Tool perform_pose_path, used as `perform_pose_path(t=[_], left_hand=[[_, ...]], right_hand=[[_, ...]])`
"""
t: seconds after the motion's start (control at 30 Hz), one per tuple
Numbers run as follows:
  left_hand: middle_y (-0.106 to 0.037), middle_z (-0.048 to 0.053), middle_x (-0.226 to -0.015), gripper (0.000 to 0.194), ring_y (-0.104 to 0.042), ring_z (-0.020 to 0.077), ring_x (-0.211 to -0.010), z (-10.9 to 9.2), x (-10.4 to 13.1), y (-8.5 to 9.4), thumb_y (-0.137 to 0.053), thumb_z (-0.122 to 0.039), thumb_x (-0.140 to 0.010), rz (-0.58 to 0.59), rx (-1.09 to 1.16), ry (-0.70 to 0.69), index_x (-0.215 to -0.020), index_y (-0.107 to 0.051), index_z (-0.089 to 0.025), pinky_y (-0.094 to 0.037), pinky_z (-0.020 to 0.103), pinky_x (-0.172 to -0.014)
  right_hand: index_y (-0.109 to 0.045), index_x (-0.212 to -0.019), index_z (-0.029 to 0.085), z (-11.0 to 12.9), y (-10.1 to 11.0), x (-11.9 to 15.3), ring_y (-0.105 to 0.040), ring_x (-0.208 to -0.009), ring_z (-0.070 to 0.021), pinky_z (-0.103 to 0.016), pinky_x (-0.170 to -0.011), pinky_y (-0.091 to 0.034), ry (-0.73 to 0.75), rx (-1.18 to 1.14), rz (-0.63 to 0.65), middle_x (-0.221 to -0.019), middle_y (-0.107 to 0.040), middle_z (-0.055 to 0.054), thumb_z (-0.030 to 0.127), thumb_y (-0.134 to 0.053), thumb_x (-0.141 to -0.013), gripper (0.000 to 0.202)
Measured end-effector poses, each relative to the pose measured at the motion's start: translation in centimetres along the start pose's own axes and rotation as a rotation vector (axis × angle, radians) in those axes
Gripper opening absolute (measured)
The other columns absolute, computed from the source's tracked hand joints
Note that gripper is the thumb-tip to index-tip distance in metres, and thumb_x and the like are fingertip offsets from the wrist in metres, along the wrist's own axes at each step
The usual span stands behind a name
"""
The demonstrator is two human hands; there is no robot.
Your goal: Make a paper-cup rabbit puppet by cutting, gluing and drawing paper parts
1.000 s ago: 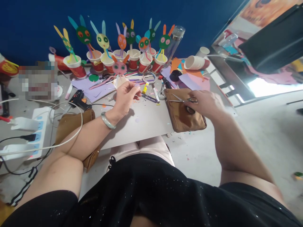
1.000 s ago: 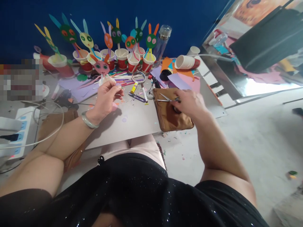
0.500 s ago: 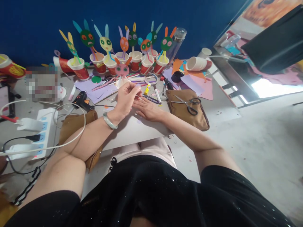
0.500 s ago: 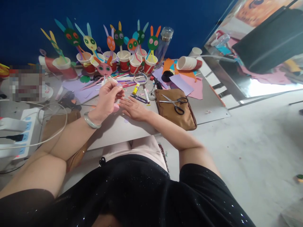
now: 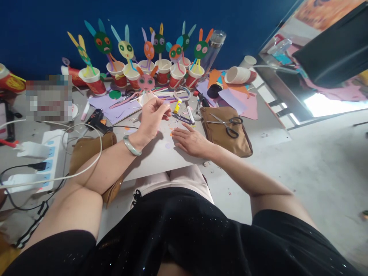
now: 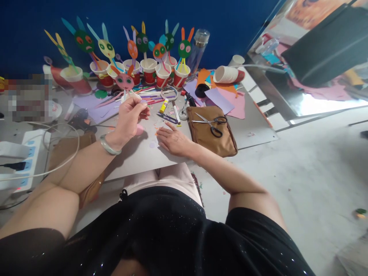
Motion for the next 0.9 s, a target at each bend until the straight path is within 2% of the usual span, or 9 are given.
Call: perform_pose_path(t=[0.13,0.23,0.4,0.5,0.6,0.67,0.77,0.83,0.9], left_hand=[[-0.066,-0.005,-0.064,0.024,-0.062,0.0059,-0.054,-0.1,0.1,-0.1,-0.068,-0.017,-0.088,0.002,-0.002,-0.003,-0.071,-0.052,-0.021,-0.051,0.016,-0.051],[-0.065,-0.005,-0.064,0.025,-0.062,0.0061,-0.054,0.1,0.1,-0.2,-0.068,-0.016,-0.088,0.013,0.006,-0.002,-0.071,-0.05,-0.022,-0.051,0.016,-0.051],[-0.065,-0.005,-0.064,0.024,-0.062,0.0058,-0.055,0.2,0.0,-0.2,-0.067,-0.016,-0.087,0.026,0.018,-0.004,-0.072,-0.049,-0.022,-0.05,0.015,-0.051],[-0.066,-0.005,-0.065,0.022,-0.062,0.006,-0.056,0.2,0.1,-0.2,-0.064,-0.014,-0.088,0.032,0.034,0.006,-0.072,-0.05,-0.022,-0.05,0.015,-0.052],[-0.066,-0.004,-0.065,0.023,-0.062,0.0059,-0.056,0.0,0.1,-0.2,-0.063,-0.012,-0.088,0.034,0.044,0.007,-0.071,-0.051,-0.021,-0.05,0.015,-0.051],[-0.065,-0.004,-0.064,0.025,-0.061,0.0059,-0.055,-0.1,0.0,-0.1,-0.064,-0.013,-0.089,0.034,0.038,0.005,-0.07,-0.05,-0.022,-0.05,0.015,-0.051],[-0.065,-0.004,-0.065,0.028,-0.061,0.0061,-0.056,-0.3,-0.1,-0.1,-0.069,-0.018,-0.089,0.045,0.015,-0.007,-0.07,-0.049,-0.022,-0.051,0.016,-0.053],[-0.065,-0.004,-0.066,0.03,-0.062,0.0065,-0.056,-0.5,-0.1,-0.1,-0.072,-0.022,-0.089,0.038,0.002,-0.031,-0.071,-0.048,-0.022,-0.052,0.018,-0.054],[-0.065,-0.004,-0.067,0.03,-0.063,0.007,-0.057,-0.8,-0.1,0.1,-0.073,-0.024,-0.089,0.01,-0.012,-0.063,-0.072,-0.048,-0.023,-0.052,0.018,-0.055]], right_hand=[[-0.074,-0.119,0.021,-0.1,1.2,1.0,-0.062,-0.133,-0.0303,-0.063,-0.127,-0.029,-0.024,-0.055,-0.033,-0.122,-0.078,-0.009,0.031,-0.045,-0.104,0.034],[-0.072,-0.125,0.021,-0.8,1.4,0.6,-0.062,-0.133,-0.0318,-0.064,-0.126,-0.031,-0.062,-0.096,-0.078,-0.129,-0.075,-0.012,0.033,-0.047,-0.103,0.035],[-0.066,-0.137,0.019,-2.0,-0.2,-1.6,-0.056,-0.141,-0.0333,-0.065,-0.124,-0.034,-0.075,-0.103,-0.071,-0.145,-0.066,-0.016,0.034,-0.049,-0.102,0.041],[-0.065,-0.137,0.017,-2.1,-1.1,-2.4,-0.056,-0.141,-0.0334,-0.063,-0.123,-0.035,-0.075,-0.066,-0.056,-0.147,-0.063,-0.018,0.037,-0.048,-0.103,0.043],[-0.067,-0.132,0.015,-1.7,-1.0,-2.1,-0.058,-0.139,-0.0336,-0.061,-0.122,-0.035,-0.061,-0.047,-0.043,-0.145,-0.065,-0.019,0.039,-0.046,-0.104,0.043],[-0.071,-0.123,0.017,-1.4,-0.5,-1.5,-0.063,-0.131,-0.0332,-0.061,-0.121,-0.034,-0.055,-0.057,-0.042,-0.137,-0.07,-0.018,0.039,-0.045,-0.104,0.039],[-0.075,-0.105,0.021,-1.8,0.4,-1.0,-0.071,-0.109,-0.0299,-0.058,-0.119,-0.034,-0.092,-0.048,-0.082,-0.11,-0.079,-0.012,0.039,-0.047,-0.103,0.033],[-0.074,-0.099,0.023,-2.7,0.8,-1.2,-0.07,-0.098,-0.0275,-0.054,-0.115,-0.037,-0.148,-0.006,-0.147,-0.095,-0.078,-0.009,0.039,-0.049,-0.102,0.03],[-0.074,-0.1,0.024,-3.7,0.9,-1.9,-0.067,-0.095,-0.0274,-0.052,-0.109,-0.04,-0.196,0.04,-0.207,-0.092,-0.076,-0.008,0.037,-0.051,-0.099,0.026]])
Point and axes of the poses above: each hand's wrist, its own x-axis away from the middle knuckle, its own y-axis out of the back of the hand, z = x × y, the point moved 5 cm from there along -x, towards the middle knuckle
